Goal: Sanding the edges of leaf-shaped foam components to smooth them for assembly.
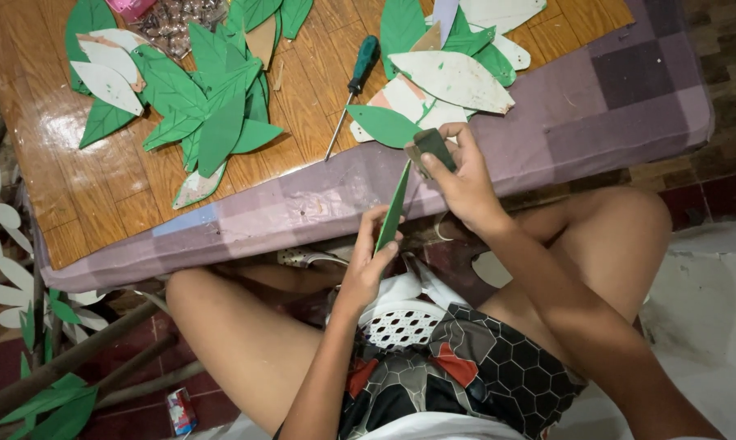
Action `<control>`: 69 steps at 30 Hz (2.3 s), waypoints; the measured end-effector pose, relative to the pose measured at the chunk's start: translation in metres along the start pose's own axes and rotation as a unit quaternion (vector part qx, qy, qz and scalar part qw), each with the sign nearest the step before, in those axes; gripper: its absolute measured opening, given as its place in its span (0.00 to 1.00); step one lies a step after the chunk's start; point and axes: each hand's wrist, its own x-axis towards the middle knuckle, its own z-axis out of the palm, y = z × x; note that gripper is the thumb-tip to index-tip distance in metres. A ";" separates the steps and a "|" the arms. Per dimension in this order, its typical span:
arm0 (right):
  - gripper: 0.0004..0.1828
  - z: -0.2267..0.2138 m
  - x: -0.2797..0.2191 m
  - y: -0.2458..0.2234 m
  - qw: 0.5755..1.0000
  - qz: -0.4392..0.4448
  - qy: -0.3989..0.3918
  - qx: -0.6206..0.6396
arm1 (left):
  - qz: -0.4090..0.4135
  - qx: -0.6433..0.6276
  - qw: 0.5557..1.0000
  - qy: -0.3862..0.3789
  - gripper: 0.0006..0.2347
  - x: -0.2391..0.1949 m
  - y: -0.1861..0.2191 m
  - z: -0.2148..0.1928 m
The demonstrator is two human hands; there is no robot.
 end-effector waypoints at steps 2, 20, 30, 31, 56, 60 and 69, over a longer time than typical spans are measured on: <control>0.13 0.003 0.000 0.002 0.999 0.007 -0.019 0.039 | -0.001 0.002 1.000 0.002 0.23 0.000 0.000 -0.001; 0.13 -0.013 0.001 -0.004 0.987 0.049 -0.123 0.089 | -0.003 0.081 0.996 0.033 0.22 0.002 0.020 0.008; 0.21 -0.013 0.001 0.002 0.933 -0.142 -0.168 -0.284 | -0.014 0.189 0.978 0.083 0.25 0.001 0.038 0.008; 0.21 -0.012 0.002 0.005 0.933 -0.142 -0.168 -0.284 | -0.014 0.188 0.978 0.083 0.25 0.002 0.036 0.007; 0.17 0.004 0.014 -0.032 0.875 -0.145 -0.241 -0.393 | -0.045 0.093 0.987 0.126 0.16 -0.006 -0.002 -0.015; 0.16 0.016 0.017 -0.053 0.877 -0.138 -0.227 -0.401 | -0.034 0.086 0.986 0.139 0.14 -0.001 0.002 -0.018; 0.17 0.013 0.021 -0.049 0.839 -0.102 -0.288 -0.450 | -0.054 0.114 0.978 0.165 0.17 -0.013 0.017 -0.009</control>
